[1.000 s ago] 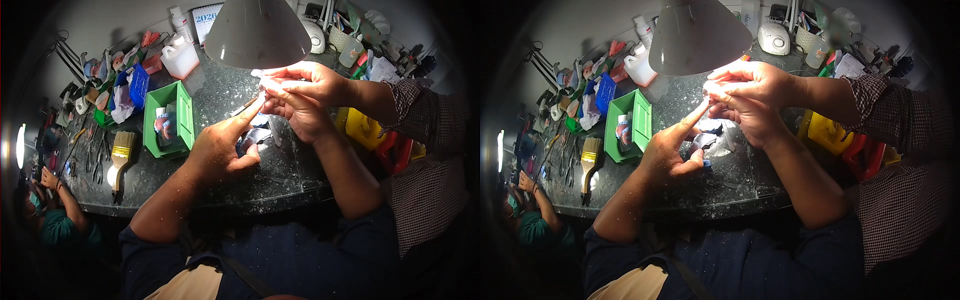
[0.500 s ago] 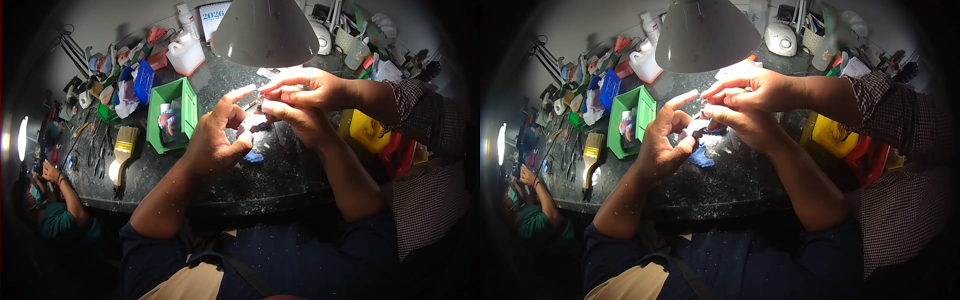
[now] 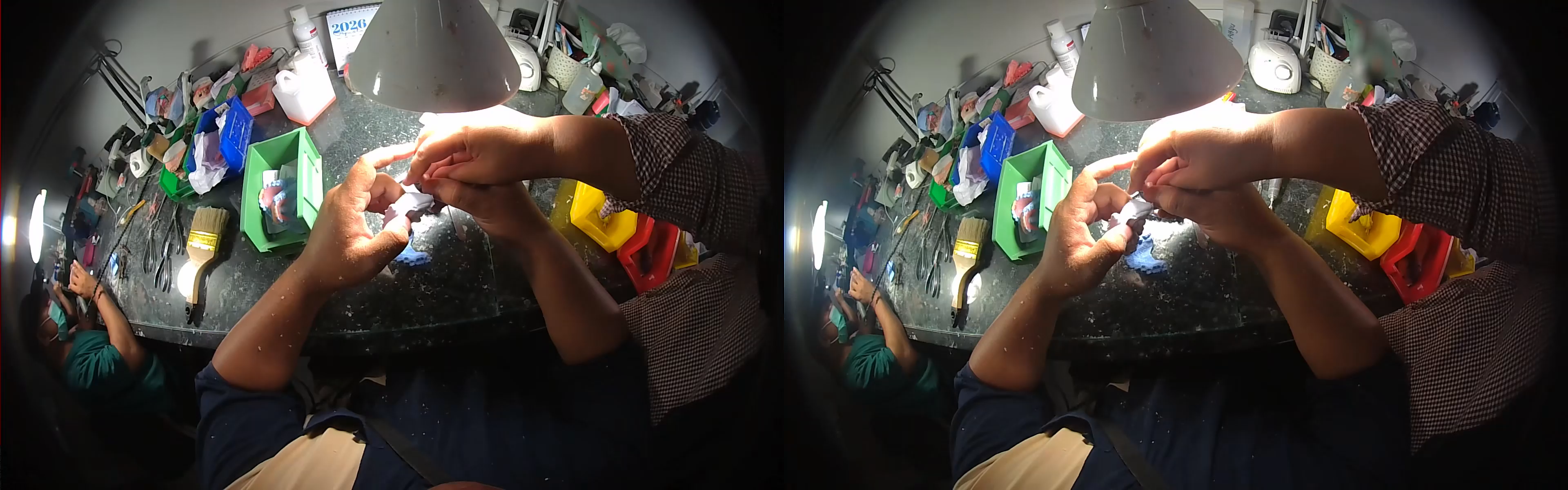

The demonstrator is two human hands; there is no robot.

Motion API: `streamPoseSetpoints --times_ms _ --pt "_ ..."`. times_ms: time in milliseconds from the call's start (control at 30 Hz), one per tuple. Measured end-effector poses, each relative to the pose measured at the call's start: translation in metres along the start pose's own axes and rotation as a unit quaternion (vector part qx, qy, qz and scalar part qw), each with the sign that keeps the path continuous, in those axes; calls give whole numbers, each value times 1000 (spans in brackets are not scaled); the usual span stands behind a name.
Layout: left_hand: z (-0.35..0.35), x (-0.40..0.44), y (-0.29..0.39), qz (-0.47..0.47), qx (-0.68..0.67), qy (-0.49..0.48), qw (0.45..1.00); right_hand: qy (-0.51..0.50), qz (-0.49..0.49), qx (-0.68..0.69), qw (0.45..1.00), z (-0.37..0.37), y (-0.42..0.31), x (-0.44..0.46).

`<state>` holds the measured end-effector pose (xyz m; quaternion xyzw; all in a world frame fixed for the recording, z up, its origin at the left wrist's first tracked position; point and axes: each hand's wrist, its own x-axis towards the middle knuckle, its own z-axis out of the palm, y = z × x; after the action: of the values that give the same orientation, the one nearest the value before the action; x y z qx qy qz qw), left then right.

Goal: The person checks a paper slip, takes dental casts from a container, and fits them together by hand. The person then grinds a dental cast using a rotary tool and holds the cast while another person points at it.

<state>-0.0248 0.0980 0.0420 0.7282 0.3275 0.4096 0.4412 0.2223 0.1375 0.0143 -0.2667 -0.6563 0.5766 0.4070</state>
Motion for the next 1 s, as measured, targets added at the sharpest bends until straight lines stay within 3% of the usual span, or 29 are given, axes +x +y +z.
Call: streamPoseSetpoints --times_ms 167,267,367,467,700,933,1000 --pt "-1 -1 -6 6 7 0 1000 21 21 -33 999 6 -18 2" --pt "-1 -1 -8 7 9 -3 1000 21 -26 42 999 4 -14 0" --pt "1 -1 -7 4 0 2 1000 6 -52 31 998 -4 -17 5" --pt "2 -1 -3 16 9 -8 1000 58 17 64 996 3 -28 -2" --pt "3 -1 -4 62 32 -34 997 87 12 148 985 3 -29 -3" --pt "1 -2 -5 -7 -18 -6 1000 48 -44 154 986 -8 -10 -3" --pt "3 0 -8 -27 -105 7 994 47 -38 121 991 -6 -11 -5"
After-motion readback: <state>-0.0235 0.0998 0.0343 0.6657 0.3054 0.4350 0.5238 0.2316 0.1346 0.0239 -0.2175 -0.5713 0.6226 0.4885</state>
